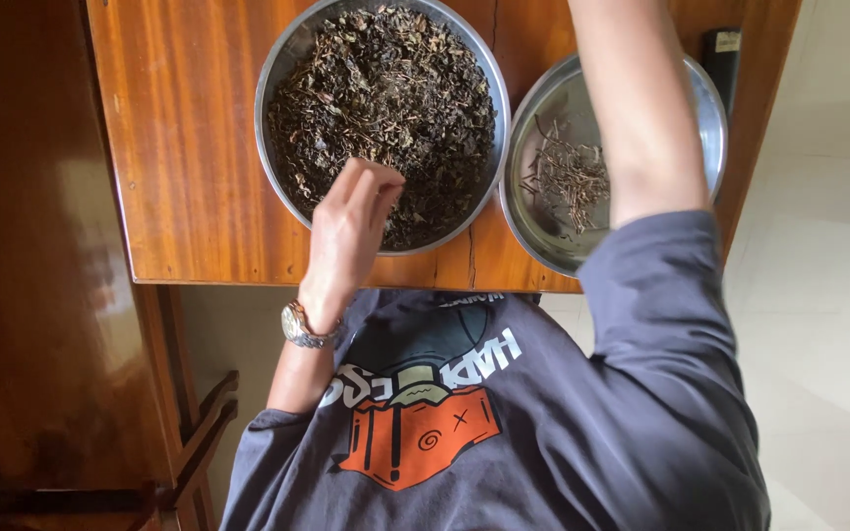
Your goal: Sorting dried tea leaves by picking out stems and debris and placing them in a separate tray
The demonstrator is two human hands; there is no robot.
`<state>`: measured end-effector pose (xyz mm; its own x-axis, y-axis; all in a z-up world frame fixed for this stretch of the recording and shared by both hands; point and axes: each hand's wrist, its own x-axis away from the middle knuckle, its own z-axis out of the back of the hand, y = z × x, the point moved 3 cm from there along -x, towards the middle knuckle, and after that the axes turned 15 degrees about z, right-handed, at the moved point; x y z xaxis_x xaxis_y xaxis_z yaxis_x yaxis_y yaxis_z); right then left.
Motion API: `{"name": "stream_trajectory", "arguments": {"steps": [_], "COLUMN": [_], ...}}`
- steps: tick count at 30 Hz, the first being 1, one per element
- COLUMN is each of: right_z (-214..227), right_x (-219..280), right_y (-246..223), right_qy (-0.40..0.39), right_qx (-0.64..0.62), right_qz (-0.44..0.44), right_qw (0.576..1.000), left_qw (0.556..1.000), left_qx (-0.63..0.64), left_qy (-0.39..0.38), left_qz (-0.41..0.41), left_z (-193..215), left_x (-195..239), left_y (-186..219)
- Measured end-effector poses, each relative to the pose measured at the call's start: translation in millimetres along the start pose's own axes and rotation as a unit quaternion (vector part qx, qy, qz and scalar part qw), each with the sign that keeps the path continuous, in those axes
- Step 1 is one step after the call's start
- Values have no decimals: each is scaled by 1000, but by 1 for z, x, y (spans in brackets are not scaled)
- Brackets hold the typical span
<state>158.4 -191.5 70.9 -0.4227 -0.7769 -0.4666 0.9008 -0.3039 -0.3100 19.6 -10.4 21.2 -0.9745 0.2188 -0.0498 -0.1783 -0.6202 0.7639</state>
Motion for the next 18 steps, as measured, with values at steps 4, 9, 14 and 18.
{"name": "stream_trajectory", "arguments": {"steps": [4, 9, 14, 18], "right_z": [8, 1, -16, -10], "right_x": [9, 37, 94, 119], "right_y": [-19, -61, -112, -137], "right_qy": [3, 9, 7, 58], "right_qx": [3, 5, -29, -46], "right_qz": [3, 2, -122, -153], "right_qw": [1000, 1000, 992, 985], "left_qw": [1000, 997, 988, 980], "left_qx": [14, 70, 69, 58], "left_qy": [11, -17, -30, -48], "left_qz": [-18, -32, -138, -186], "left_z": [10, 2, -17, -20], "left_x": [-13, -15, -7, 0], "left_y": [7, 15, 34, 61]}}
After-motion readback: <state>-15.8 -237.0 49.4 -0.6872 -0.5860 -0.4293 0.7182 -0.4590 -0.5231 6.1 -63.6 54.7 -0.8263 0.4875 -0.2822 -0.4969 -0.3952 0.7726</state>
